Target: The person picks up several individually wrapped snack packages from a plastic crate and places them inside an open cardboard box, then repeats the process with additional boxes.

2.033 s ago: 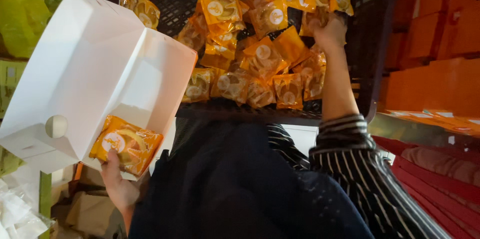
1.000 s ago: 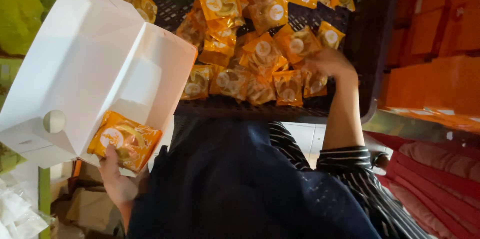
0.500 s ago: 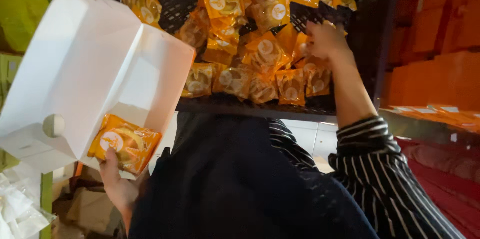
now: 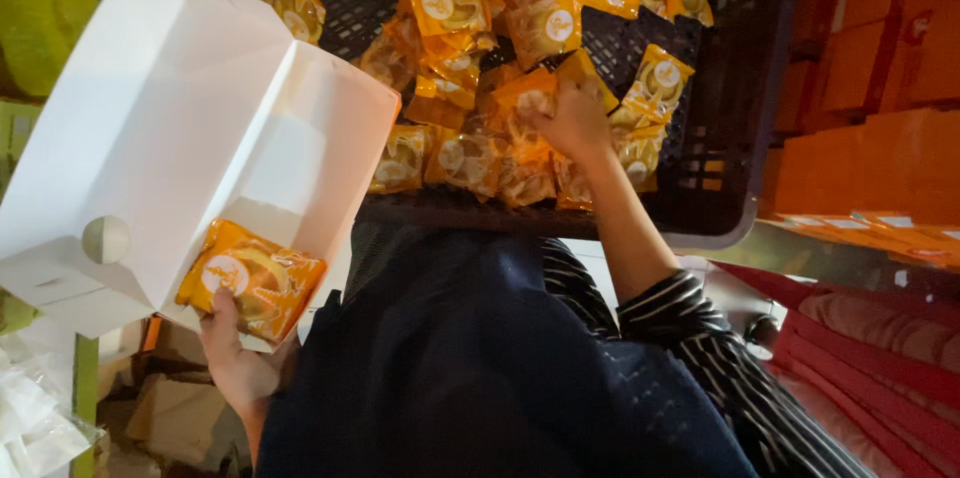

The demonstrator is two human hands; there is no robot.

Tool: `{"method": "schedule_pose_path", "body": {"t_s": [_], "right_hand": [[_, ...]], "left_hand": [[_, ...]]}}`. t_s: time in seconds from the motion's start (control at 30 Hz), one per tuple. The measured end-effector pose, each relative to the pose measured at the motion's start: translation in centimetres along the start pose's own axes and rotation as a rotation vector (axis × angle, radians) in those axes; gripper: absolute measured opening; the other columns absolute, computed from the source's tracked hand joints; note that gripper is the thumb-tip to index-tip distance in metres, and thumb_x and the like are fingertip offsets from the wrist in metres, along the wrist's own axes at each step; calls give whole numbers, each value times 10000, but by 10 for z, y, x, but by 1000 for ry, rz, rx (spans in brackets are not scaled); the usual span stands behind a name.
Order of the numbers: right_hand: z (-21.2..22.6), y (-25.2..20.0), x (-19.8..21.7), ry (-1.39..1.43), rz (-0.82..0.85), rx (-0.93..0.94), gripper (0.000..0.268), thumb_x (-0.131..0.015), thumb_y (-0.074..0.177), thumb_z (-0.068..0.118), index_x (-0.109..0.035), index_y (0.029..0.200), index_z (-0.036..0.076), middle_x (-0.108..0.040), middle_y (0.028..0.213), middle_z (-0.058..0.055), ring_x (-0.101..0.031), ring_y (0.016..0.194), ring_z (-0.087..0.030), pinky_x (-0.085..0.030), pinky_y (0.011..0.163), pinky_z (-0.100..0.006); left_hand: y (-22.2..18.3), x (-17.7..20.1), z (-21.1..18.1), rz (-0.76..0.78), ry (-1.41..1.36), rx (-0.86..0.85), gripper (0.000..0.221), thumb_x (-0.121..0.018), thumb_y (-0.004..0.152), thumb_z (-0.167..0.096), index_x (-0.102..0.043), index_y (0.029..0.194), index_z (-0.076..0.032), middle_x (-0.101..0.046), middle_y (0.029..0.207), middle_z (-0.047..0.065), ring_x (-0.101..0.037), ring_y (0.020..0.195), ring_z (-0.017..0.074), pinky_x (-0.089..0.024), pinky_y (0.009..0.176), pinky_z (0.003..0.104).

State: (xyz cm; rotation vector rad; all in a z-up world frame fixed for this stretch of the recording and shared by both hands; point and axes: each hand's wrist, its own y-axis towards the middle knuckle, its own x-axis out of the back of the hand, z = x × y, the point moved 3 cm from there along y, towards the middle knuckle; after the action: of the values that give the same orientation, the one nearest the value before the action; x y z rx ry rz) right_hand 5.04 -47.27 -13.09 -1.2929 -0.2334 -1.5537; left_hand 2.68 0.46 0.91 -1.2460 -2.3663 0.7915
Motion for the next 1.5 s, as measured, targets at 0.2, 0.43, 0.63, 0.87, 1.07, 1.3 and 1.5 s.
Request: {"method": "schedule_pose_path", "body": {"t_s": [0.2,0.43,0.63,0.87,1.07,1.3,1.5], "right_hand": [[38,-28,47,274,39,-58,587,-784,874,432,-489,1239,79,-590,1205,-134,-598,1049,-289,-536,830,-446],[50,-36,87,712,259,66,671,-788,825,320,-518,1431,222,-687,1184,17,-709,1050,-122,-622,910,-231],[45,-15,29,-181,228,56,649,-628,916,593,-513,1324,102,-337,1468,-271,-251,1409,-465,-353,1029,-658],[43,-21,35,-88,196,149,640,-766,852,565,-418,1141,113,-689,1089,-163,-678,957,-405,-487,730,-523],[119,-76,119,718,-145,132,381,-693,988,297,-491,1251,109,-580,1060,-11,-516,874,-114,-451,740,-281],[205,-134,100,543,-136,636,365,-562,978,393,-461,1192,115,-711,1027,-50,-702,888,-223,-492,786,-431],[234,-153,47,14,36,587,624,-443,937,647,-480,1168,69,-713,621,-62,-701,642,-421,-284,929,-667]], "left_hand": [[3,-5,7,121,-176,-125,591,-651,941,-286,-512,1485,-103,-643,1433,92,-686,1254,237,-630,999,423],[0,-4,8,58,-116,-50,567,-661,918,-333,-561,1450,-164,-683,1374,28,-710,1193,177,-636,935,374],[-10,-13,1,82,-114,-23,607,-642,929,-333,-504,1503,-193,-645,1419,18,-688,1232,204,-634,935,438],[40,28,39,99,115,-87,602,-622,977,-369,-495,1503,-105,-629,1389,59,-660,1209,205,-589,964,373],[28,8,33,329,27,-281,623,-550,1021,-261,-331,1581,-100,-462,1563,112,-505,1401,260,-469,1156,418],[-20,-24,16,40,292,-1,621,-524,954,-506,-530,1469,-158,-578,1428,-11,-592,1253,112,-498,1024,292],[-62,-50,-5,43,84,139,730,-522,904,-534,-501,1496,-108,-580,1496,59,-625,1306,225,-550,1060,374]]}}
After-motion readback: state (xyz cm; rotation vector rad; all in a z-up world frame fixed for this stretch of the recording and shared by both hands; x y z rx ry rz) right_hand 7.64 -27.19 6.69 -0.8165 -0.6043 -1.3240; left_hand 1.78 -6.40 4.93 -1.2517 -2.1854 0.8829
